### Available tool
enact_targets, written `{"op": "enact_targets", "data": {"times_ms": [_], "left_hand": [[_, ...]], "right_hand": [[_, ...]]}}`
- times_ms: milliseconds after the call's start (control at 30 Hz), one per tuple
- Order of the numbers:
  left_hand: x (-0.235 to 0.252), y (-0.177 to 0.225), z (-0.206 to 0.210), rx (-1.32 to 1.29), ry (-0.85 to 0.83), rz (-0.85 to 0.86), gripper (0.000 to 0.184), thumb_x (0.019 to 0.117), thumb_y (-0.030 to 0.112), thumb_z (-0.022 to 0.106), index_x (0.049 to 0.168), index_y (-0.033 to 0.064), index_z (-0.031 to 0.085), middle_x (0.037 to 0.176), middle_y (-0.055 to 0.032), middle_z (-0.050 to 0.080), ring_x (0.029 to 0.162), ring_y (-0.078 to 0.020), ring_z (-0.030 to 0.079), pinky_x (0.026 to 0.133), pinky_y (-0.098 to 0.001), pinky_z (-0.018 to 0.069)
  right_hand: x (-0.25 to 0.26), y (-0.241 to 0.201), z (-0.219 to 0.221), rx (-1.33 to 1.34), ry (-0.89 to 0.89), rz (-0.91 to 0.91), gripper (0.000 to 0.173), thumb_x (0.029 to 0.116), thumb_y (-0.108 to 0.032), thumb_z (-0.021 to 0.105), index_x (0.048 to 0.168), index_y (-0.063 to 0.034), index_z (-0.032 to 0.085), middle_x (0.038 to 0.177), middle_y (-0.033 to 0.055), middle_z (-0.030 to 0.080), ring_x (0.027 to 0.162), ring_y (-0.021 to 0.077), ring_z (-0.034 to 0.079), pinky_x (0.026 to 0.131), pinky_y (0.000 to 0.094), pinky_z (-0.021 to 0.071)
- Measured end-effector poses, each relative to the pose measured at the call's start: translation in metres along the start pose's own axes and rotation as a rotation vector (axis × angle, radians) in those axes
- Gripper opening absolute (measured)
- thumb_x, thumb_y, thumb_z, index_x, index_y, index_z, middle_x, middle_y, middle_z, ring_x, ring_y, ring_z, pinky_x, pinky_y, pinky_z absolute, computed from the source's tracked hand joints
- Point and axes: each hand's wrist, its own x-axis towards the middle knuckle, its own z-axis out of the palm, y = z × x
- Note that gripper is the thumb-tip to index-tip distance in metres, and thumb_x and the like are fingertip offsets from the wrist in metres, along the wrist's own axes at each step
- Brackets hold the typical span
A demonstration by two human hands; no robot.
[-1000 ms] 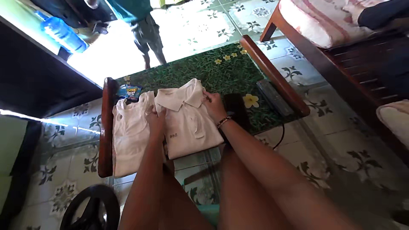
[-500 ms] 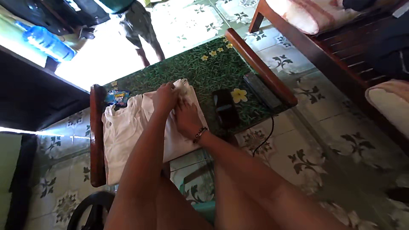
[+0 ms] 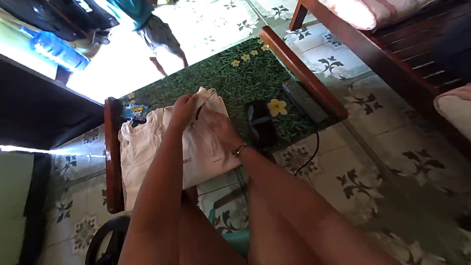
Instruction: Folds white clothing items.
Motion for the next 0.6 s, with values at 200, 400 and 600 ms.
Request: {"op": "enact_targets", "data": {"times_ms": [200,400,600], "left_hand": [[-0.059,-0.059,-0.024,-0.269,0.610,-0.031,0.044,0.1089,0.026,0.042,0.140,-0.0054,0.049,0.132,-0.0269,0.056,0.117,-0.0311,0.057,0.101,-0.0452,0.0467],[-0.089,-0.105,-0.023,-0.250,0.492,-0.342,0.040,0.1100,0.027,0.044,0.135,-0.0023,0.054,0.118,-0.0233,0.064,0.102,-0.0325,0.063,0.090,-0.0511,0.0505],[-0.080,-0.090,-0.012,-0.291,0.309,-0.332,0.054,0.1027,0.044,0.058,0.132,-0.0006,0.057,0.112,-0.0207,0.066,0.101,-0.0319,0.064,0.091,-0.0533,0.0501]], "right_hand": [[0.045,0.002,-0.026,0.310,0.039,0.156,0.059,0.1053,-0.012,0.049,0.161,-0.0134,0.029,0.133,0.0232,0.062,0.115,0.0308,0.064,0.098,0.0482,0.0530],[0.060,-0.001,-0.028,0.176,0.026,0.178,0.068,0.0994,-0.015,0.063,0.159,-0.0120,0.032,0.129,0.0222,0.064,0.109,0.0301,0.066,0.094,0.0471,0.0541],[0.064,-0.006,-0.031,0.243,0.014,0.191,0.075,0.0995,-0.021,0.066,0.162,-0.0180,0.025,0.127,0.0190,0.065,0.102,0.0252,0.067,0.088,0.0423,0.0550]]}}
